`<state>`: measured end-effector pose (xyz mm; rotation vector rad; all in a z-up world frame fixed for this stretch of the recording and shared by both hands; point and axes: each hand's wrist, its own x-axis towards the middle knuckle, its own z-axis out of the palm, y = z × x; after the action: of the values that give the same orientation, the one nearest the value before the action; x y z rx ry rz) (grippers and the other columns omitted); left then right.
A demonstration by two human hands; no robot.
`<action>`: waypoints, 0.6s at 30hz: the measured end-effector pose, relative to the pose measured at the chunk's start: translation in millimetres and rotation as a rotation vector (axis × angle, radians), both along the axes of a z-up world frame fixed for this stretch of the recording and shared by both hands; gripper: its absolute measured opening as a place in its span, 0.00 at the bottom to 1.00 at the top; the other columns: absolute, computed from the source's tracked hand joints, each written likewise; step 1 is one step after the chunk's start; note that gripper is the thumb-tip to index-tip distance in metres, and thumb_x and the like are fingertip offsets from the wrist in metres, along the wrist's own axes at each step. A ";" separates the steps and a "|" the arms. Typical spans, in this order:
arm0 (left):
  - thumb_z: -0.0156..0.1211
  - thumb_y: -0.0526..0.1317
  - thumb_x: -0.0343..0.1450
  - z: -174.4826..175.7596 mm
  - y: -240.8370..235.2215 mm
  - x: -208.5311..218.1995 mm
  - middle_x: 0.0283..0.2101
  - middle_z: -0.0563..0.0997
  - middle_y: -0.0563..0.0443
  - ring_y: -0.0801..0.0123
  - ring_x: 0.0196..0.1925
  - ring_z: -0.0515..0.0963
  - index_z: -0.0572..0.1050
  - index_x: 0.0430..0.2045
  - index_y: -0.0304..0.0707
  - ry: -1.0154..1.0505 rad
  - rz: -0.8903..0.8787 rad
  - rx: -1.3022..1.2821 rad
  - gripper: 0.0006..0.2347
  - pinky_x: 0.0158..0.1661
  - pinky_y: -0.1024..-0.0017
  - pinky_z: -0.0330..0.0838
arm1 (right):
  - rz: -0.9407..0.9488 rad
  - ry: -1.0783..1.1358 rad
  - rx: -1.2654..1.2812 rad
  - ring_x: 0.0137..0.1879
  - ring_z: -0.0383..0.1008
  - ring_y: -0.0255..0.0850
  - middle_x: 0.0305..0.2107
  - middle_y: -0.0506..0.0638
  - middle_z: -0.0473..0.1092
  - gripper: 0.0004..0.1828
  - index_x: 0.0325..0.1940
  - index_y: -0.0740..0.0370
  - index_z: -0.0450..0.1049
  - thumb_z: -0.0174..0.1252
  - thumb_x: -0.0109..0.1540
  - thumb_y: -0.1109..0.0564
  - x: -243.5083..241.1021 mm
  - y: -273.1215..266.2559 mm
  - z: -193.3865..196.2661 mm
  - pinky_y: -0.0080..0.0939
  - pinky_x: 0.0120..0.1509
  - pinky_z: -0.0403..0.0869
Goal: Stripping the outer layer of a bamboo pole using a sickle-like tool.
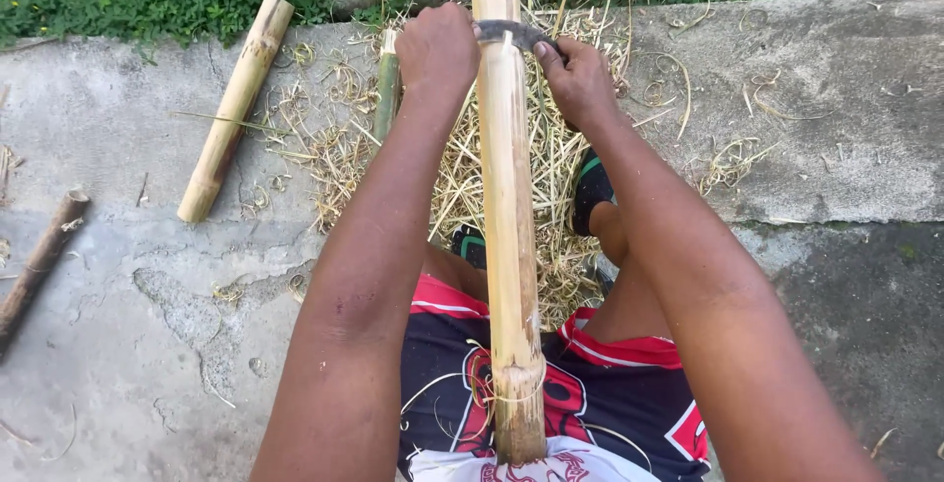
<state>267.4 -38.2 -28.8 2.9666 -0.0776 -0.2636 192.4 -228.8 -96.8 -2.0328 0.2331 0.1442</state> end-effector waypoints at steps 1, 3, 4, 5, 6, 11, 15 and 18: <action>0.61 0.48 0.72 2.0 1.9 0.8 0.26 0.84 0.45 0.61 0.27 0.84 0.84 0.32 0.45 -0.002 -0.006 -0.001 0.10 0.26 0.62 0.72 | -0.006 -0.002 -0.001 0.22 0.60 0.33 0.17 0.44 0.68 0.22 0.36 0.61 0.78 0.54 0.70 0.41 1.8 2.6 -1.5 0.45 0.26 0.60; 0.61 0.45 0.73 0.2 0.0 -2.8 0.28 0.84 0.44 0.60 0.29 0.85 0.84 0.32 0.42 0.003 -0.035 0.062 0.10 0.29 0.62 0.75 | 0.010 0.016 0.000 0.22 0.62 0.33 0.18 0.44 0.68 0.23 0.35 0.61 0.78 0.54 0.70 0.40 -0.9 1.6 -7.9 0.44 0.25 0.61; 0.61 0.45 0.73 0.8 0.6 -4.3 0.28 0.84 0.44 0.60 0.29 0.85 0.84 0.32 0.42 0.005 -0.038 0.061 0.10 0.29 0.62 0.75 | 0.007 0.018 -0.001 0.22 0.62 0.33 0.18 0.44 0.68 0.23 0.35 0.61 0.78 0.54 0.70 0.40 -3.0 1.7 -7.1 0.44 0.25 0.61; 0.63 0.45 0.72 1.3 1.6 -5.3 0.28 0.84 0.43 0.59 0.30 0.85 0.85 0.31 0.42 -0.036 -0.055 0.075 0.08 0.30 0.62 0.76 | 0.016 0.017 0.007 0.22 0.61 0.34 0.17 0.44 0.68 0.23 0.35 0.61 0.78 0.53 0.70 0.40 -4.7 2.2 -6.3 0.45 0.25 0.60; 0.64 0.44 0.70 2.4 3.1 -4.4 0.28 0.84 0.43 0.58 0.30 0.84 0.85 0.30 0.43 -0.080 -0.072 0.091 0.07 0.31 0.62 0.77 | 0.024 0.011 0.018 0.22 0.61 0.34 0.17 0.45 0.68 0.22 0.36 0.61 0.78 0.53 0.70 0.41 -4.2 3.5 -5.5 0.45 0.26 0.59; 0.64 0.44 0.71 11.8 1.8 -5.7 0.26 0.83 0.44 0.61 0.28 0.84 0.85 0.32 0.44 -0.015 -0.065 0.092 0.07 0.28 0.63 0.77 | 0.025 -0.040 0.072 0.23 0.61 0.33 0.18 0.43 0.67 0.22 0.36 0.61 0.77 0.54 0.70 0.41 -6.6 4.0 -13.4 0.43 0.26 0.61; 0.64 0.46 0.71 20.2 1.1 -10.2 0.24 0.82 0.44 0.63 0.26 0.84 0.85 0.33 0.44 -0.007 -0.068 0.079 0.08 0.24 0.64 0.76 | 0.024 0.015 0.128 0.22 0.61 0.33 0.17 0.43 0.65 0.22 0.35 0.60 0.76 0.54 0.71 0.41 -5.9 3.2 -7.0 0.43 0.26 0.61; 0.63 0.47 0.72 16.7 1.6 -11.1 0.23 0.82 0.45 0.64 0.24 0.83 0.84 0.33 0.44 0.003 -0.067 0.088 0.10 0.21 0.65 0.75 | 0.026 -0.016 0.135 0.23 0.62 0.32 0.17 0.44 0.66 0.24 0.33 0.62 0.74 0.54 0.71 0.40 -5.9 2.6 -8.1 0.42 0.26 0.63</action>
<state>256.3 -36.6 -12.0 3.0547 -0.1698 -0.2867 186.6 -226.3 -104.9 -1.9028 0.1827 0.1558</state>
